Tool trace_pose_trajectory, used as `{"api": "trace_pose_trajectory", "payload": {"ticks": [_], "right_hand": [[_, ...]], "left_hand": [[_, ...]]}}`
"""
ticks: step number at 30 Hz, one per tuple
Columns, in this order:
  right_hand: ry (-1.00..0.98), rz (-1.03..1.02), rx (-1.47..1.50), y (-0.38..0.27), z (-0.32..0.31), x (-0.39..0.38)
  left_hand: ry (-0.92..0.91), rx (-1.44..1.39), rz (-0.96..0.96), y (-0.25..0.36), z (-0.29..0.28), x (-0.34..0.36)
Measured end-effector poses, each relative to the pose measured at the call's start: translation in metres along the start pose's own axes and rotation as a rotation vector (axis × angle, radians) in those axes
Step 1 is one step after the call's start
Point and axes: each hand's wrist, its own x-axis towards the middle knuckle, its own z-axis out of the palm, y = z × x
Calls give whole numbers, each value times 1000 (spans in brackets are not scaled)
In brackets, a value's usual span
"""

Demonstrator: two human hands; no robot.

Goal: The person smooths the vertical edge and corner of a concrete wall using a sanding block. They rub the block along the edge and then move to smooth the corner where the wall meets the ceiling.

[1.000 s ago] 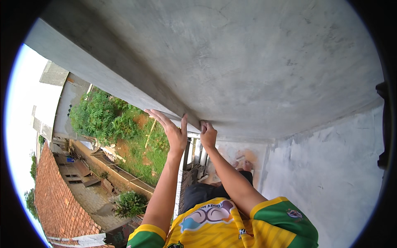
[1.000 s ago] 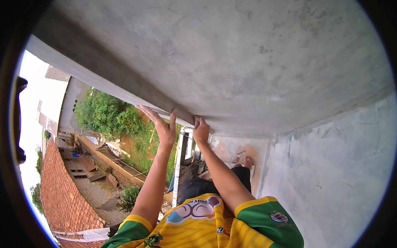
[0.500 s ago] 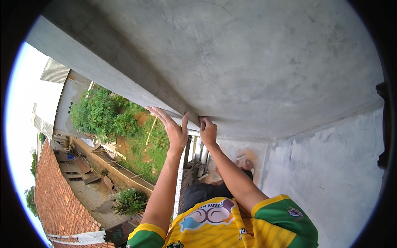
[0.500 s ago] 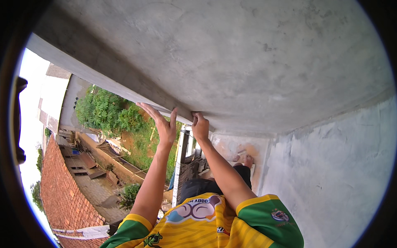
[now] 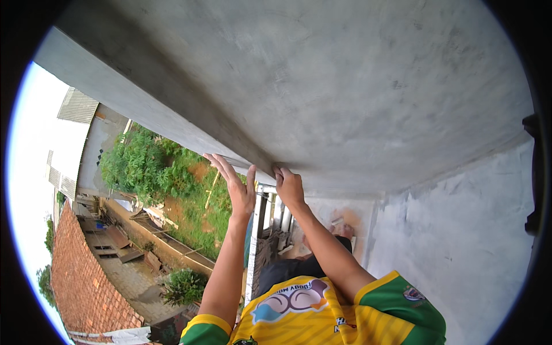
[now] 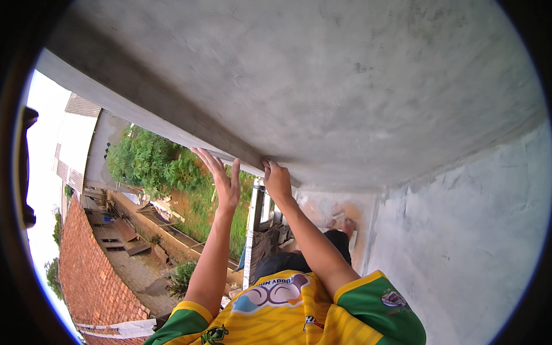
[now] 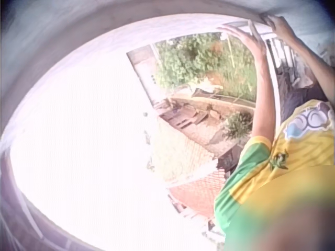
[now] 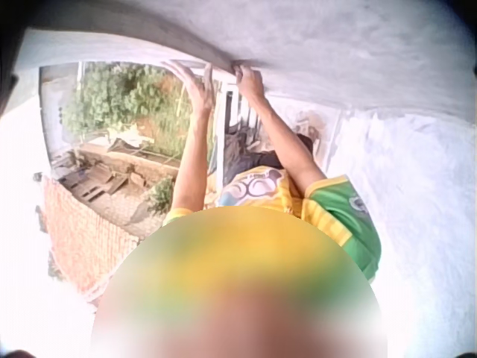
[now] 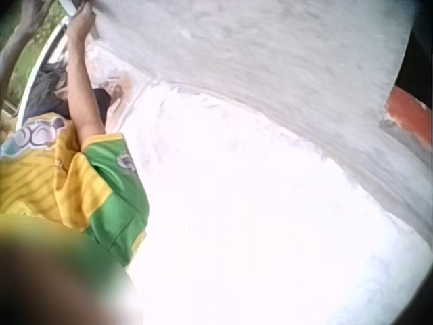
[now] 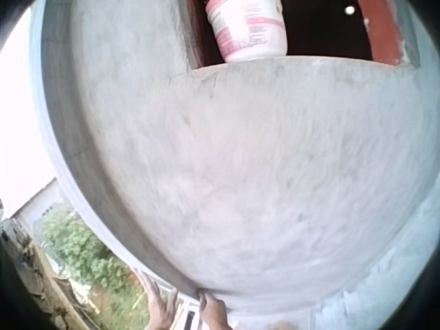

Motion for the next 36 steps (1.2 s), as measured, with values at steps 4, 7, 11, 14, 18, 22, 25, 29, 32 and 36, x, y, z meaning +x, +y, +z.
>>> {"api": "trace_pose_trajectory", "payload": {"ticks": [4,7,11,14,18,22,25,29,32,36], "right_hand": [[53,-83,58,-31,-3,9],[131,-259,309,-42,-16,-2],[116,-105,137,-43,-21,-5],[68,-65,65,-49,-15,4],[172,-223,264,-73,-12,8],[152,-252,280,-95,-28,-4],[146,-215,204,-110,-32,9],[71,-187,121,-119,-34,16],[149,-221,427,-121,-39,14],[77,-102,204,-128,-44,16]], "left_hand": [[5,-23,13,1,-1,0],[2,-1,22,1,-1,-1],[-2,-40,14,0,-2,-1],[11,-45,13,0,-2,-1],[5,-5,35,1,-4,-2],[-8,68,35,3,-7,-2],[-5,57,47,5,-8,0],[-16,24,16,5,-9,0],[-5,49,56,2,-8,-1],[2,51,72,-1,-5,-1]]}}
